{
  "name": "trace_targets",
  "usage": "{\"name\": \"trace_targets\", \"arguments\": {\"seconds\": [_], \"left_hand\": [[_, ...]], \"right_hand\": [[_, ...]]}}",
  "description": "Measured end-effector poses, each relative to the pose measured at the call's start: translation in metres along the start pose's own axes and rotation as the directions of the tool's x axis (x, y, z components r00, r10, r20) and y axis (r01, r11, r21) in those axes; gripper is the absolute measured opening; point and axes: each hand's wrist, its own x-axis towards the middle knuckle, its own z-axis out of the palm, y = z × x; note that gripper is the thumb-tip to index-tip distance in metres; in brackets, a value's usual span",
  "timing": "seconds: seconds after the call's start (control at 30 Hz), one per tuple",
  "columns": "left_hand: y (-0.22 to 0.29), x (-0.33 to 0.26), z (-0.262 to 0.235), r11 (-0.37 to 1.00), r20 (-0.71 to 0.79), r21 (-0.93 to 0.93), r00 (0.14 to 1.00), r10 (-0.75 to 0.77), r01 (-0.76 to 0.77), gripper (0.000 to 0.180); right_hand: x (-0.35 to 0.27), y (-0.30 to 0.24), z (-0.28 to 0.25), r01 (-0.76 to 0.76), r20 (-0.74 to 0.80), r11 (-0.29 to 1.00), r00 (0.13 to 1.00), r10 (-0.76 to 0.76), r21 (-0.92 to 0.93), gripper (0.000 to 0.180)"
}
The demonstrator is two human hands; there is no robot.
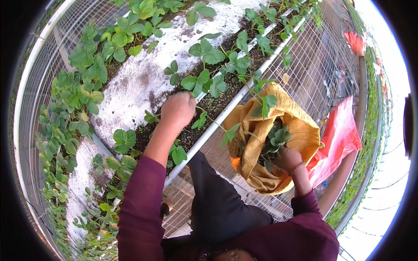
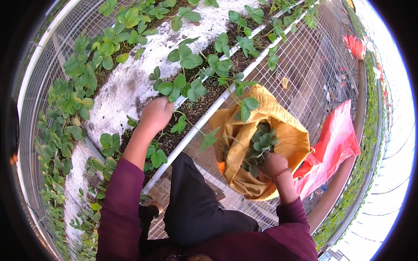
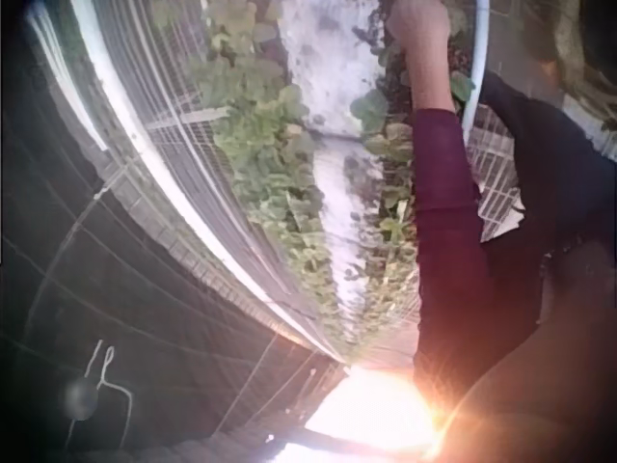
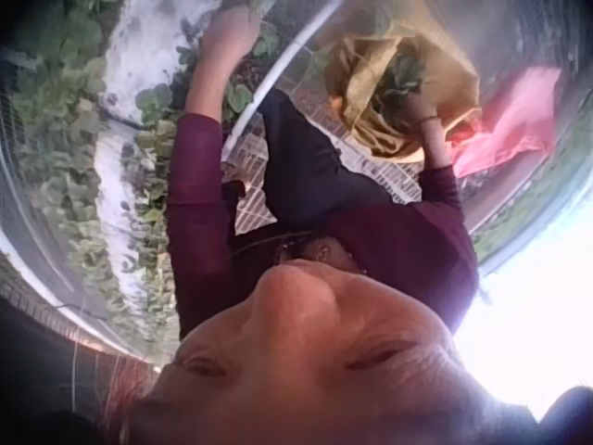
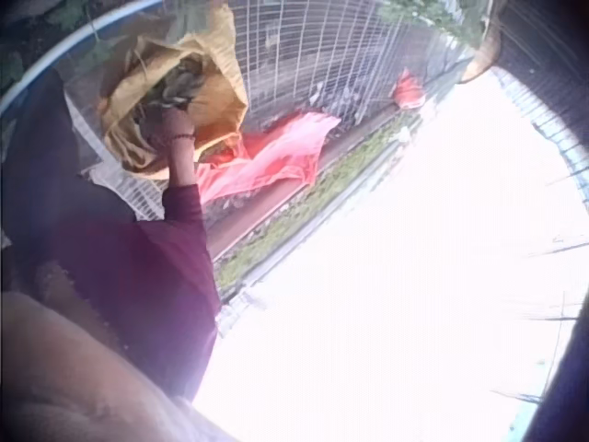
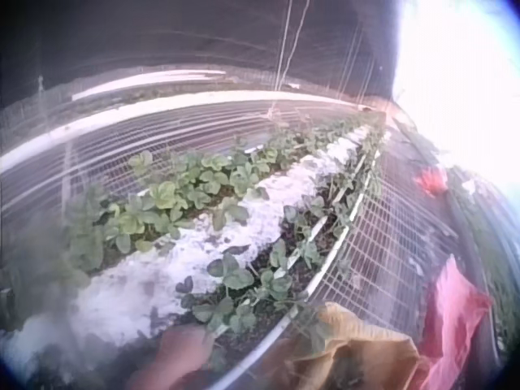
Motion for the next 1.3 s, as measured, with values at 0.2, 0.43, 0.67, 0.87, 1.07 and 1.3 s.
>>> {"name": "trace_targets", "arguments": {"seconds": [0.2, 0.43, 0.67, 0.87, 1.07, 1.3], "left_hand": [[-0.026, 0.041, 0.014, 0.960, -0.269, -0.267, 0.963, 0.003, -0.078, 0.018], [-0.027, 0.060, 0.024, 0.870, -0.324, -0.379, 0.926, 0.195, -0.316, 0.043], [-0.040, 0.076, 0.033, 0.533, -0.019, -0.846, 0.996, -0.084, 0.029, 0.032], [-0.056, 0.078, 0.043, 0.629, -0.246, -0.721, 0.956, 0.161, -0.292, 0.030], [-0.044, 0.077, 0.030, 0.904, -0.390, 0.015, 0.830, 0.400, -0.428, 0.031], [-0.042, 0.069, 0.031, 0.895, -0.501, -0.049, 0.786, 0.362, -0.443, 0.024]], "right_hand": [[0.019, -0.084, -0.100, 0.433, -0.594, 0.867, 0.774, -0.218, 0.247, 0.020], [0.139, -0.181, -0.111, 0.688, -0.859, 0.725, 0.385, -0.338, 0.023, 0.026], [0.137, -0.178, -0.083, 0.769, -0.833, 0.592, 0.477, -0.279, 0.241, 0.013], [0.160, -0.171, -0.105, 0.682, -0.746, 0.488, 0.660, -0.090, 0.545, 0.013], [0.195, -0.179, -0.135, 0.665, -0.632, 0.729, 0.638, -0.440, 0.163, 0.013], [0.213, -0.180, -0.145, 0.725, -0.474, 0.689, 0.606, -0.639, -0.004, 0.014]]}}
